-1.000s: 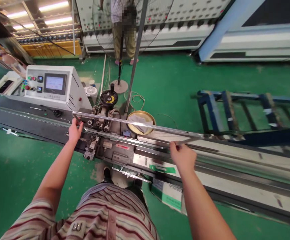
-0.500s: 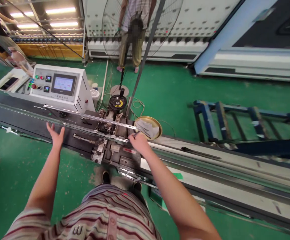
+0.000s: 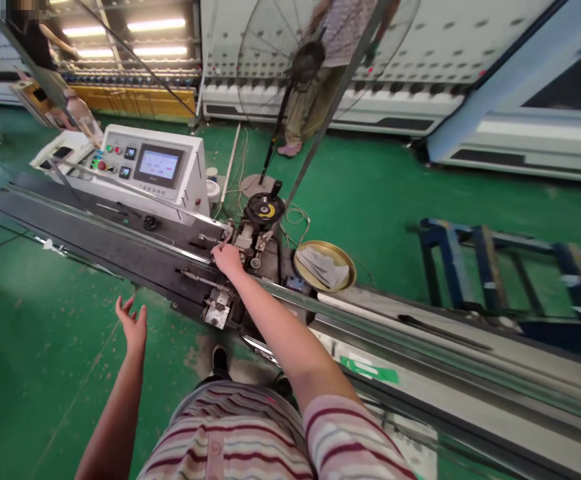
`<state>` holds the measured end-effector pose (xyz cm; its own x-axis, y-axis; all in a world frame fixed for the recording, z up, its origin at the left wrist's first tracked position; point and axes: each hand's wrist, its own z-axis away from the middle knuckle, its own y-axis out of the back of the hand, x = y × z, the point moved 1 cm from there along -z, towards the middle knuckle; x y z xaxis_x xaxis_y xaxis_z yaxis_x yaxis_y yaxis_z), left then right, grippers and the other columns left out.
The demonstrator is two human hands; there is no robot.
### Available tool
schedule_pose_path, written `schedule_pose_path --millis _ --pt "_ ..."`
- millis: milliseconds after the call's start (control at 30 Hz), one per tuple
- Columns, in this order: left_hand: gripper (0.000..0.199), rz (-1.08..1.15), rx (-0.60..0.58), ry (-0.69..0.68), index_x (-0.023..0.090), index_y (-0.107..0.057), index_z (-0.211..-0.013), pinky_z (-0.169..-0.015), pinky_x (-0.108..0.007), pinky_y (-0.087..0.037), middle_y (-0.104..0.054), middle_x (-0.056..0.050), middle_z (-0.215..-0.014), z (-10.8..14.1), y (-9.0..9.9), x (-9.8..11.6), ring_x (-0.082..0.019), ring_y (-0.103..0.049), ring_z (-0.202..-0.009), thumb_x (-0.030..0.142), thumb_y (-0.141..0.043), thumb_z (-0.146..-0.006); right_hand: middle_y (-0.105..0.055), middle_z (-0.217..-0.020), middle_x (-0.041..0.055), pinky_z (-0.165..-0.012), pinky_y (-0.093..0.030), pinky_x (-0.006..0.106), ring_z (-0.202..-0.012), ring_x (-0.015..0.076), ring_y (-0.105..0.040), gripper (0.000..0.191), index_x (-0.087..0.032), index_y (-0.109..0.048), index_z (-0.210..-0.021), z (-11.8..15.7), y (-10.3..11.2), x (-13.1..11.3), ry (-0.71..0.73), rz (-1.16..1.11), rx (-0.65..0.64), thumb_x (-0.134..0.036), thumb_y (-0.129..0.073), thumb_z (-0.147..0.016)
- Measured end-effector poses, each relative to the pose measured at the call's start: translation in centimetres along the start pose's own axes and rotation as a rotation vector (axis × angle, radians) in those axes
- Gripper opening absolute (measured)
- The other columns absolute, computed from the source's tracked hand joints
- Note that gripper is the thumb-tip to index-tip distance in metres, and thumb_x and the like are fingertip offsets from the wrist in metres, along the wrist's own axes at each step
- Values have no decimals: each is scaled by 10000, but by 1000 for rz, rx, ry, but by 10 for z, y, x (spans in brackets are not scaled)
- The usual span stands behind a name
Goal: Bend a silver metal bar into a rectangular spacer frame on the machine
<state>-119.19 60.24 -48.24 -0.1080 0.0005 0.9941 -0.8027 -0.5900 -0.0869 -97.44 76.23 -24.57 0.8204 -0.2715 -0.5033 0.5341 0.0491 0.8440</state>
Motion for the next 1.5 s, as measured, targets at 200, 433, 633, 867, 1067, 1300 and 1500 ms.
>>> schedule_pose_path --millis 200,433,633,867,1067,1300,1500 --pt "769 245 -178 20 257 -224 -1487 -1115 -363 -322 -391 -109 -1465 -48 -43 95 -182 -388 -1354 336 -649 -850 -666 -922 168 -676 -553 239 -775 182 -678 279 -1 -645 -982 37 25 -9 -32 -577 -62 -164 -446 -873" --pt "779 603 -651 218 419 -72 -1467 -818 -253 -509 -466 -68 -1421 -4 -127 234 -189 -559 -1204 284 -584 -896 -670 -892 163 -675 -558 226 -797 190 -682 269 -6 -648 -956 124 132 16 -52 -664 -47 -160 -433 -904" --pt "755 608 -586 -26 367 -39 -1463 -654 -197 -520 -519 -123 -1342 123 -203 302 -205 -651 -1037 176 -508 -904 -643 -1058 178 -756 -561 284 -893 196 -670 315 -45 -595 -1123 187 236 99 -86 -772 52 -239 -479 -904" --pt "662 484 -626 -250 251 -59 -1469 -790 -218 -521 -527 -157 -1313 273 -284 356 -148 -652 -1013 113 -399 -919 -216 -1521 180 -1144 -278 477 -1406 272 -268 933 -128 -178 -1503 305 398 234 253 -57 1190 -452 -635 -757" --pt "632 367 -772 -395 203 -76 -1492 -945 -271 -494 -527 -150 -1325 371 -349 366 -145 -615 -1101 160 -395 -948 -564 -1160 147 -1011 -388 367 -1128 246 -505 434 -83 -581 -1217 350 475 309 155 508 960 -340 -395 -922" --pt "648 292 -880 -448 222 -72 -1503 -952 -276 -484 -496 -128 -1376 416 -400 354 -144 -592 -1151 146 -392 -944 -653 -931 122 -698 -333 315 -879 265 -611 420 -131 -668 -980 346 529 349 -364 622 627 -398 -343 -979" --pt "634 279 -871 -459 194 -90 -1519 -990 -317 -459 -497 -142 -1372 400 -402 342 -168 -583 -1164 190 -388 -959 -655 -903 135 -697 -319 309 -897 269 -616 427 -138 -680 -985 319 527 353 -347 620 555 -410 -351 -973"
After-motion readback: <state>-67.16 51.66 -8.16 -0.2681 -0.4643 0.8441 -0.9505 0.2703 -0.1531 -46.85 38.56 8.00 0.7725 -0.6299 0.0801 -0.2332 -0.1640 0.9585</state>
